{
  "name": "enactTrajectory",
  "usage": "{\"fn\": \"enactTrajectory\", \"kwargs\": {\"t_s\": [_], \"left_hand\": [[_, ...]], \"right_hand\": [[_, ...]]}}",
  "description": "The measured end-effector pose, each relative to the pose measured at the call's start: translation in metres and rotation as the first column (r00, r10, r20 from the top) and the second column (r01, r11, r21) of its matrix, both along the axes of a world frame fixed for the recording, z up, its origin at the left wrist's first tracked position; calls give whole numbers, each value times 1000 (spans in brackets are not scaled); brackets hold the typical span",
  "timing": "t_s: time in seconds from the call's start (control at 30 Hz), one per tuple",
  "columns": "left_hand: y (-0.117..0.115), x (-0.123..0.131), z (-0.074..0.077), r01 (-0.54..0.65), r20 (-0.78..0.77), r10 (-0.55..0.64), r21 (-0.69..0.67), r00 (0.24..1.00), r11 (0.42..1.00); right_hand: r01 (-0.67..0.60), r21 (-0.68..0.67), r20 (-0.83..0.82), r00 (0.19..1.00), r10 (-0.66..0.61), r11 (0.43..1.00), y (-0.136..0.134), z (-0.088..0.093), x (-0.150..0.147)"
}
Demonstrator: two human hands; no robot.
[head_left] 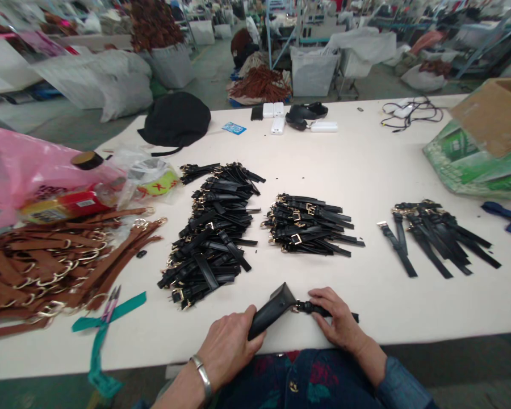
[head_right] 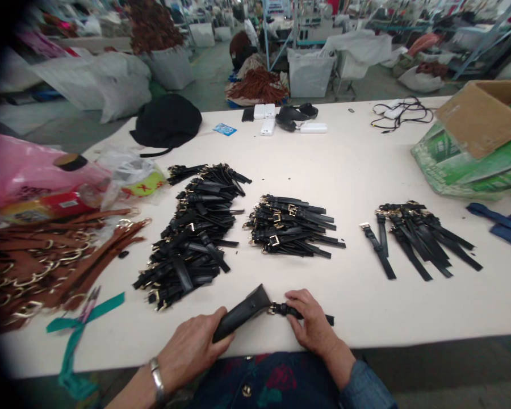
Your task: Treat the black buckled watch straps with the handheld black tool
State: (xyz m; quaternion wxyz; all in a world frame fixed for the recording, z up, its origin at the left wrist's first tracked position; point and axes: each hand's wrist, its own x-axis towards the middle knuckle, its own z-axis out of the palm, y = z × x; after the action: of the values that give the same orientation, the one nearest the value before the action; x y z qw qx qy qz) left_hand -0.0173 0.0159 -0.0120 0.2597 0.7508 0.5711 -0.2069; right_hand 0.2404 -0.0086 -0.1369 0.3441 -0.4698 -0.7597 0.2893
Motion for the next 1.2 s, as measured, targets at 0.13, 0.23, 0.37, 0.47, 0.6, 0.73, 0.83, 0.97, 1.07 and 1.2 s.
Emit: {"fn": "enactTrajectory", "kwargs": {"t_s": [0.13, 0.23, 0.37, 0.47, 0.6, 0.73, 0.83, 0.97, 1.07, 1.2], "left_hand": [[-8, 5, -1, 60, 59, -59, -24, 997, 998], [-11, 12, -6, 28, 66, -26, -30, 997, 999], [-8, 8, -8, -56, 52, 57, -16, 997, 998], [-5, 1, -5, -79, 54, 79, -2, 995, 997], [-6, 4, 1, -59, 68, 59, -4, 996, 998], [-6, 15, 5, -18, 68, 19, -14, 997, 1000], [-4, 24, 10, 10, 43, -10, -12, 999, 1000], [-3, 40, 15, 91, 11, -91, -33, 996, 995], [-2, 51, 15, 175, -22, -177, -53, 984, 983], [2, 56, 17, 213, -91, -219, -77, 971, 974]], "right_hand": [[14, 10, -2, 1000, -14, 1000, 0, -3, 0], [26, 16, 15, 1000, -27, 1000, 0, -4, -2], [50, -6, 43, 998, -49, 999, 0, -1, -6], [57, -17, 48, 997, -56, 998, 0, 2, -10], [43, -29, 42, 998, -42, 999, 1, 5, -10], [34, -16, 28, 999, -33, 999, -5, 10, -2], [107, 11, 58, 992, -108, 994, -15, 10, 9], [161, 49, 117, 979, -165, 986, -27, 3, 21], [186, 66, 115, 975, -192, 980, -30, -3, 24], [189, 59, 85, 977, -193, 980, -28, -5, 23]]}}
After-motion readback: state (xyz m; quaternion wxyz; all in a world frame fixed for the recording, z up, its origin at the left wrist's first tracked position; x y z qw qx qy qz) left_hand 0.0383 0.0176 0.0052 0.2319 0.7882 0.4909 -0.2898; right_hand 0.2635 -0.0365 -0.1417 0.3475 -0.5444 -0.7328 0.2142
